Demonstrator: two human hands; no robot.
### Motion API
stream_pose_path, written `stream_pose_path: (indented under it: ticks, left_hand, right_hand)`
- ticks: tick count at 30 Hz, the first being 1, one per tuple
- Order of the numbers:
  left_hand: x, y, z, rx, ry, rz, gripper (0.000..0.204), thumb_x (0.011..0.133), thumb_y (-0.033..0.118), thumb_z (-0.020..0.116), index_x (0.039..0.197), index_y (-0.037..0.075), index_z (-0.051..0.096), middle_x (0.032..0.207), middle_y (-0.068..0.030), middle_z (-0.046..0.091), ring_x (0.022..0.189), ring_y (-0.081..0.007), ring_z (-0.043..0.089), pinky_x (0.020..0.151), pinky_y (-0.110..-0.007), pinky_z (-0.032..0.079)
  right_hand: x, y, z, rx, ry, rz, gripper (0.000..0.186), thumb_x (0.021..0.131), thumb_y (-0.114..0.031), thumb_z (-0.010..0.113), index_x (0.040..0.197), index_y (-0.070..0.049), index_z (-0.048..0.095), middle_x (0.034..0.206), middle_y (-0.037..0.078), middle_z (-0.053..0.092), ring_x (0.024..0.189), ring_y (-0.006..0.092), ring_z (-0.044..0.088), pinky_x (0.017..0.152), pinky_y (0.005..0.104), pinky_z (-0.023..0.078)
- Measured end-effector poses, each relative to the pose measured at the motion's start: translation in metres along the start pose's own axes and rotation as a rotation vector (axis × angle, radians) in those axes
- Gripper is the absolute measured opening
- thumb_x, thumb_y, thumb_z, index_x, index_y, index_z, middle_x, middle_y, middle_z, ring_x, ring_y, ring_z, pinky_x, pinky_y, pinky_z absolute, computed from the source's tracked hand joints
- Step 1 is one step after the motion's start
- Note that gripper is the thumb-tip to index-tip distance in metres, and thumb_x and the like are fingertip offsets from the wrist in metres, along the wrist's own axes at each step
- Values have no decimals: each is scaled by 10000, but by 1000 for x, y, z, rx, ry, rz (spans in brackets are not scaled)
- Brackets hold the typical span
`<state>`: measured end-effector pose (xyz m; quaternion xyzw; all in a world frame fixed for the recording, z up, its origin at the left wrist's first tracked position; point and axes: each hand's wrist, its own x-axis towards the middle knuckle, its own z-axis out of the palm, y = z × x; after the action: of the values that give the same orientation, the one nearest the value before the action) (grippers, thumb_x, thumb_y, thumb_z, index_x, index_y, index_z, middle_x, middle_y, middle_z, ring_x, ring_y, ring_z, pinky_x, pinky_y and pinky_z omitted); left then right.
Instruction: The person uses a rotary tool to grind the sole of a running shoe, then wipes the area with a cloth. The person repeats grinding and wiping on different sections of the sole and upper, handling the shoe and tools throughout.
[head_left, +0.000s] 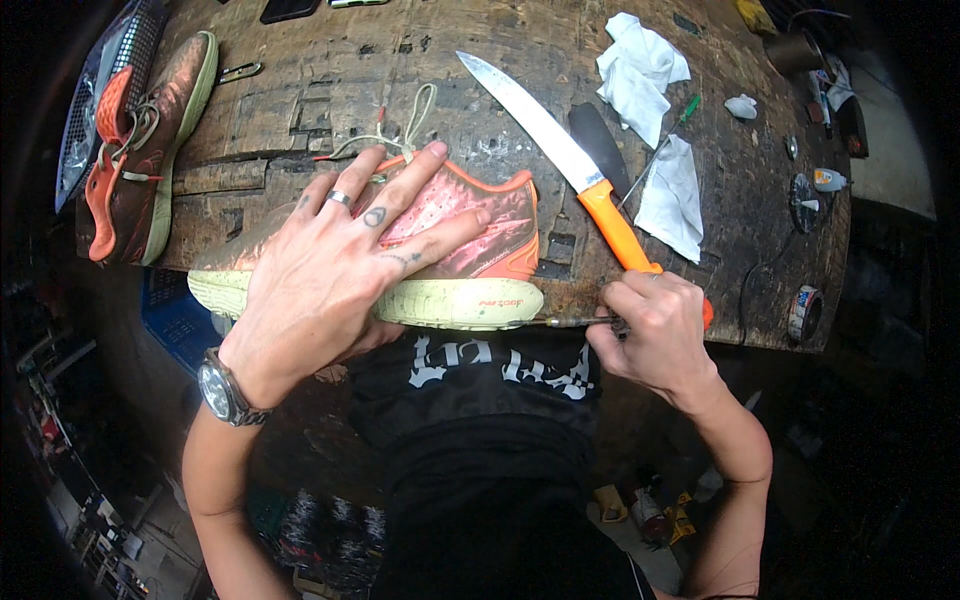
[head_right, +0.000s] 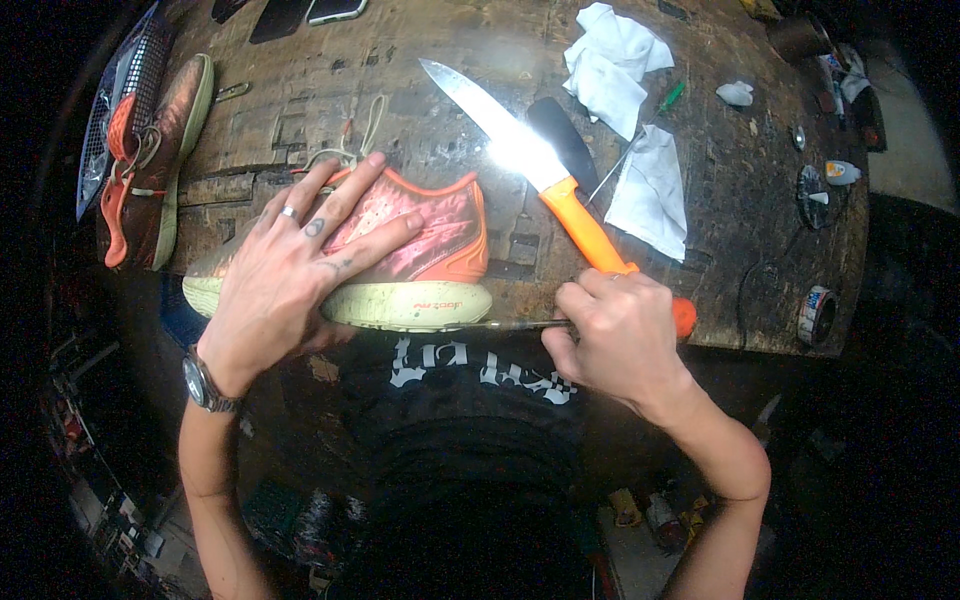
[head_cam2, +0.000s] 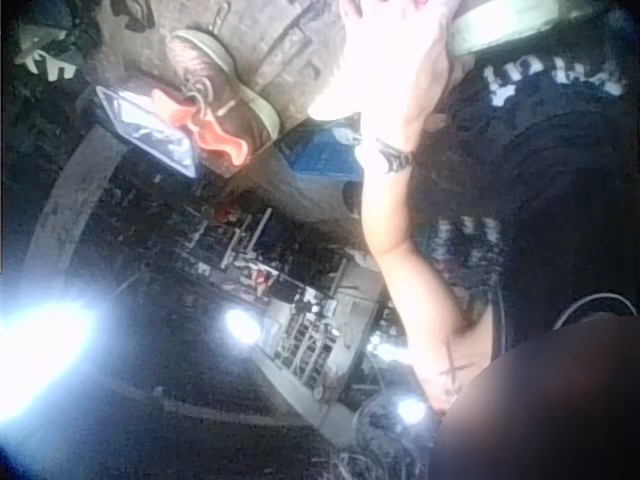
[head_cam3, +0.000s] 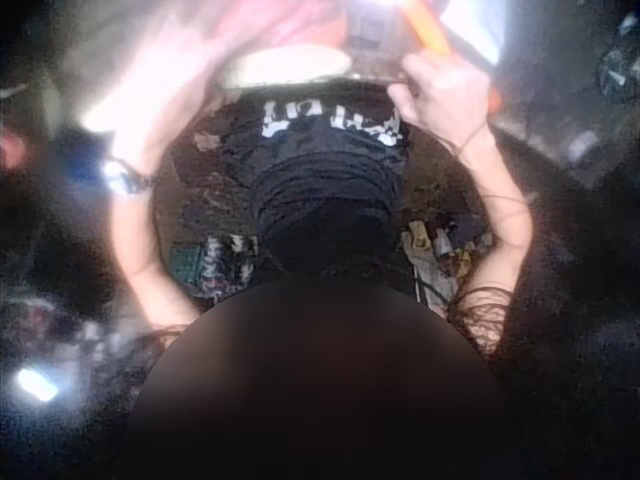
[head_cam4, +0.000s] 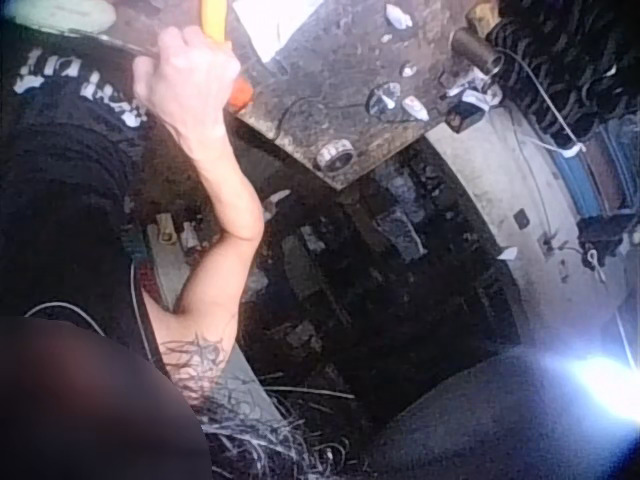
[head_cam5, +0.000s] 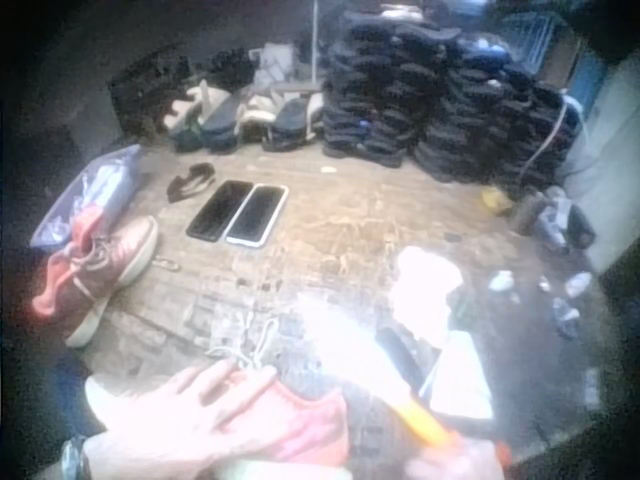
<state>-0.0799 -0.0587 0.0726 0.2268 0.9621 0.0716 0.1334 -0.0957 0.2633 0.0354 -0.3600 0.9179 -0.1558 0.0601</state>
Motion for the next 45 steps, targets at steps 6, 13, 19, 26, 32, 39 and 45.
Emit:
stream_pose_path:
  ticks: [6, 13, 19, 26, 32, 39, 45]
  left_hand:
    - [-1, 0, 1, -1, 4, 2, 1322, 416, 155, 976, 1591, 434, 440, 1729, -57, 307, 1477, -388, 430, 1224, -527, 400]
    - [-1, -1, 1, -8, 11, 6, 1314, 424, 169, 980, 1594, 426, 439, 1727, -61, 311, 1478, -390, 424, 1218, -522, 401]
    - [-2, -1, 2, -9, 14, 6, 1315, 435, 182, 981, 1602, 426, 425, 1727, -63, 310, 1489, -386, 406, 1191, -522, 419]
    - [-2, -1, 2, 20, 24, 25, 1164, 584, 242, 975, 1596, 428, 431, 1702, -93, 360, 1475, -421, 432, 1159, -556, 439]
    - [-3, -1, 3, 24, 15, 16, 1152, 595, 256, 975, 1596, 426, 430, 1704, -93, 358, 1482, -421, 425, 1170, -559, 437]
    - [-2, -2, 6, 30, 22, 14, 1336, 443, 207, 976, 1620, 438, 387, 1730, -62, 307, 1475, -384, 424, 1178, -502, 435]
    - [-3, -3, 8, 23, 34, 19, 1322, 454, 206, 972, 1619, 436, 390, 1728, -66, 311, 1473, -388, 426, 1179, -503, 436]
  right_hand:
    - [1, -2, -2, -5, 0, -1, 238, 648, -183, 807, 705, -80, 600, 673, 96, 590, 598, 318, 649, 576, 434, 524]
    - [4, -9, -7, -38, -20, 0, 241, 654, -184, 816, 720, -85, 606, 676, 89, 591, 599, 310, 651, 579, 431, 524]
    - [6, -13, -10, -65, -34, -1, 245, 657, -191, 823, 727, -85, 612, 679, 91, 595, 596, 307, 652, 580, 427, 527]
    - [7, -17, -13, -88, -41, -3, 247, 657, -193, 825, 730, -80, 617, 684, 96, 607, 602, 313, 659, 583, 431, 532]
    - [5, -16, -15, -95, -46, 10, 248, 650, -190, 826, 724, -77, 618, 675, 99, 606, 608, 318, 665, 589, 436, 538]
    - [5, -17, -17, -118, -57, 14, 252, 651, -192, 831, 716, -75, 617, 668, 102, 603, 600, 321, 664, 584, 436, 538]
    - [9, -23, -21, -148, -74, 5, 256, 652, -195, 833, 719, -75, 617, 671, 101, 607, 600, 319, 666, 580, 432, 536]
